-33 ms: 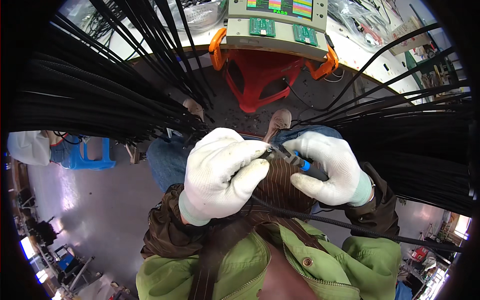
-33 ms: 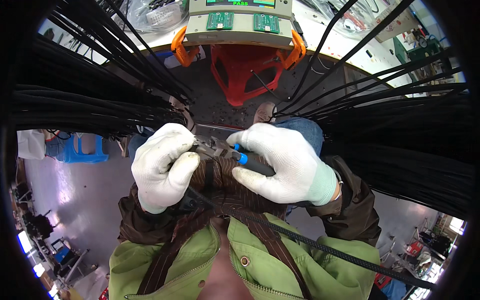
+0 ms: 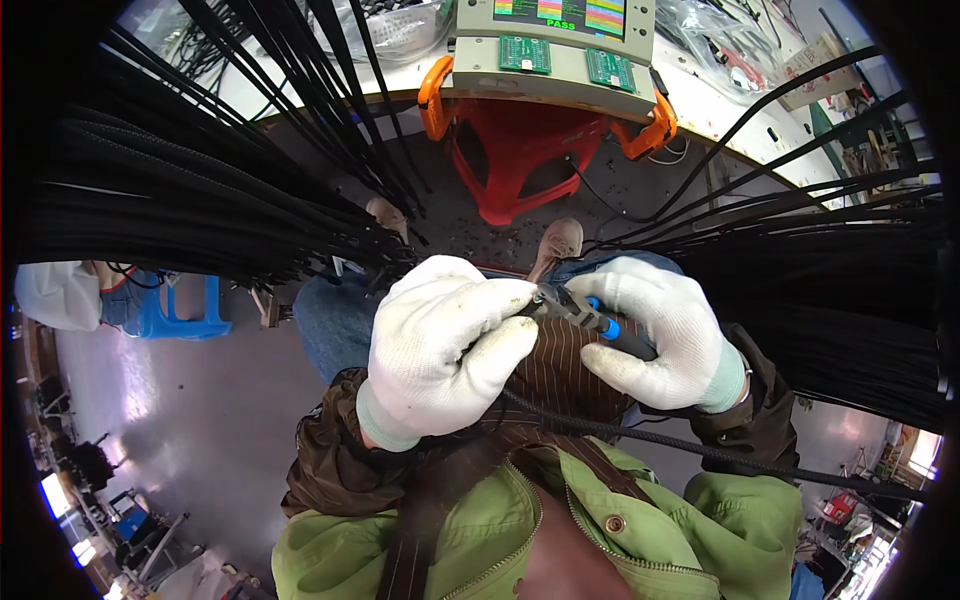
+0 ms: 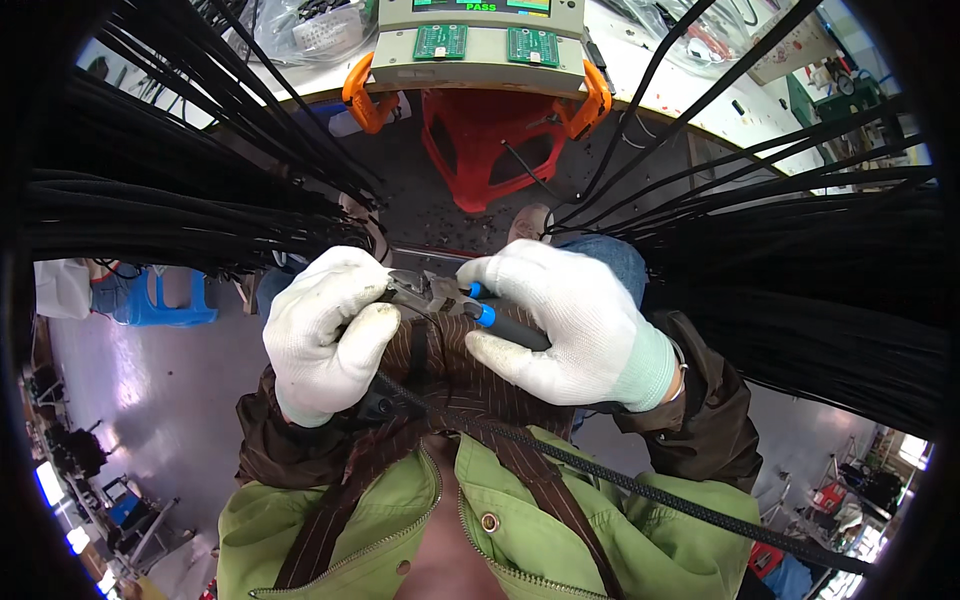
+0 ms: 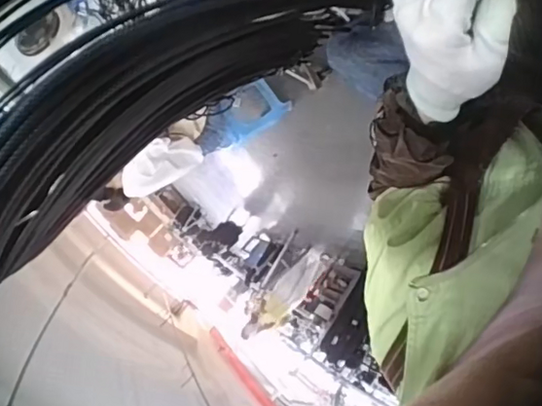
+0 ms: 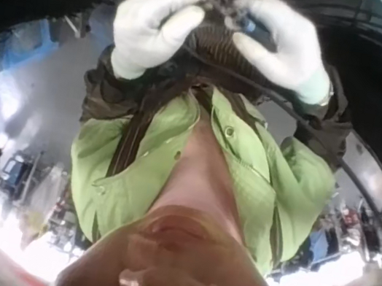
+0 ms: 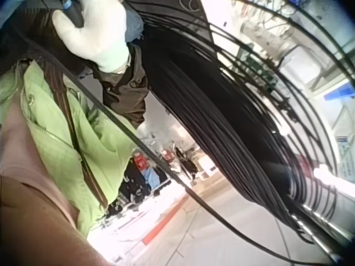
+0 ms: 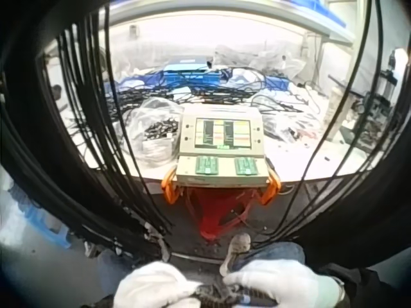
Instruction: The worker is seen assembling wire harnesses by stripping insulation and crimping connectors at a workstation.
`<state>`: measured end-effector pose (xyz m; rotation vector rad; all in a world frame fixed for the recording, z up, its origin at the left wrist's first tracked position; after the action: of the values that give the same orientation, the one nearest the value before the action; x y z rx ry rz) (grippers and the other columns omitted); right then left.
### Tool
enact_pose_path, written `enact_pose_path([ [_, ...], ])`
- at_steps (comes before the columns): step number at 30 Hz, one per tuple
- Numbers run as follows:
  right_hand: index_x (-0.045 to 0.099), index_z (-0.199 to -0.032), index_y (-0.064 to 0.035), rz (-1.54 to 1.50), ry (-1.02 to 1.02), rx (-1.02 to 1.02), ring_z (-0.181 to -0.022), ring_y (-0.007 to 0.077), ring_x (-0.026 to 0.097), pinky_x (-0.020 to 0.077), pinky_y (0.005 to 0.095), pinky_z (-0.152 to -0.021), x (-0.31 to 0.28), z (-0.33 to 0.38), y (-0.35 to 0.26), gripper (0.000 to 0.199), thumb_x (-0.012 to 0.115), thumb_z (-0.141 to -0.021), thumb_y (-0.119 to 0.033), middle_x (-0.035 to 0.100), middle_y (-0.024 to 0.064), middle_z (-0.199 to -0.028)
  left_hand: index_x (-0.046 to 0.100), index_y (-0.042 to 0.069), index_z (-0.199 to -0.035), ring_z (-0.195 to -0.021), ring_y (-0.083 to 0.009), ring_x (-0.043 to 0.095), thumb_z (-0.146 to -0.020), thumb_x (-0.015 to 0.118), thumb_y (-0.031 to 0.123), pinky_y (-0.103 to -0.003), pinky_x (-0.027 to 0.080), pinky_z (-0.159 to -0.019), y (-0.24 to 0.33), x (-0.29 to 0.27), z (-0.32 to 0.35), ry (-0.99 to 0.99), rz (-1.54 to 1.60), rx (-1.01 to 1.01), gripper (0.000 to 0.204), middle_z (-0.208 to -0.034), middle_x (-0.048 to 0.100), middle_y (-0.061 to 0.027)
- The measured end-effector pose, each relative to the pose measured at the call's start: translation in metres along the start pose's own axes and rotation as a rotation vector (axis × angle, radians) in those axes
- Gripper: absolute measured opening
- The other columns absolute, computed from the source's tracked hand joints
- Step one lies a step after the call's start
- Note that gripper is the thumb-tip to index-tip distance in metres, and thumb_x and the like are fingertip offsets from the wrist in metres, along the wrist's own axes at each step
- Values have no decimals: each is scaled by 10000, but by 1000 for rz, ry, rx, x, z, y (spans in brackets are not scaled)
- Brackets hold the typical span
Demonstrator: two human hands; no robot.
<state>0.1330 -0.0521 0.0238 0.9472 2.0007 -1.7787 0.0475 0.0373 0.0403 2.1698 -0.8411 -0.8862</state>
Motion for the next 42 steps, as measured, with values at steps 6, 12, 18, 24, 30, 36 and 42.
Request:
enact_pose_path([
  [6, 581, -945, 14, 272, 108, -55, -659, 289, 565, 455, 332, -592, -10, 1, -6, 396, 682, -580, -99, 559, 131, -746, 628, 9, -839, -519, -222, 530, -662, 670, 68, -304, 426, -540, 1, 4, 2, -16, -93, 51, 191, -586, 554, -55],
  [12, 580, -885, -5, 422, 98, -65, -619, 281, 562, 452, 340, -572, -10, 5, -11, 366, 692, -543, -71, 554, 117, -715, 634, 13, -856, -508, -221, 526, -653, 672, 61, -303, 428, -542, 2, 5, 1, -30, -101, 77, 212, -575, 549, -51],
  [18, 574, -838, -17, 288, 38, -35, -605, 278, 558, 447, 335, -552, -1, 11, 3, 315, 685, -545, -55, 554, 109, -705, 635, 6, -861, -504, -220, 528, -657, 672, 56, -308, 430, -532, 1, 9, 1, -50, -46, 86, 213, -566, 547, -51],
  [24, 575, -862, -29, 267, 85, -7, -672, 291, 581, 461, 339, -577, -2, 9, 6, 324, 695, -562, -60, 569, 118, -759, 633, -4, -858, -504, -220, 530, -669, 668, 59, -312, 430, -527, -6, 10, 6, -30, -18, 52, 202, -569, 553, -56],
  [30, 568, -921, -28, 395, 148, -16, -761, 308, 584, 477, 348, -635, -7, 6, 3, 386, 713, -567, -81, 573, 135, -850, 639, 11, -862, -512, -216, 529, -644, 681, 39, -311, 433, -547, -3, 10, 2, -72, -55, 40, 223, -590, 566, -54],
  [36, 562, -940, -20, 361, 39, -3, -774, 310, 578, 477, 355, -659, -3, 4, 6, 406, 717, -580, -123, 567, 143, -867, 650, 36, -865, -536, -200, 530, -608, 699, 37, -311, 436, -579, 0, 14, 3, -162, -155, 94, 262, -652, 592, -40],
  [42, 546, -945, -45, 319, -35, -3, -742, 287, 564, 452, 361, -626, -1, 6, 6, 410, 735, -611, -190, 547, 103, -811, 655, 48, -866, -549, -194, 529, -599, 713, 67, -312, 437, -591, 3, 15, 4, -154, -165, 160, 273, -706, 608, -27],
])
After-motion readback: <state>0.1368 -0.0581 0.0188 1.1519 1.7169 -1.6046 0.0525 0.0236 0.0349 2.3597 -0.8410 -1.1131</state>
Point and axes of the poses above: each hand's wrist, its own z-axis away from the middle knuckle, its own x-axis out of the palm, y = z × x, the point moved 10 cm from there along -z, towards the middle knuckle
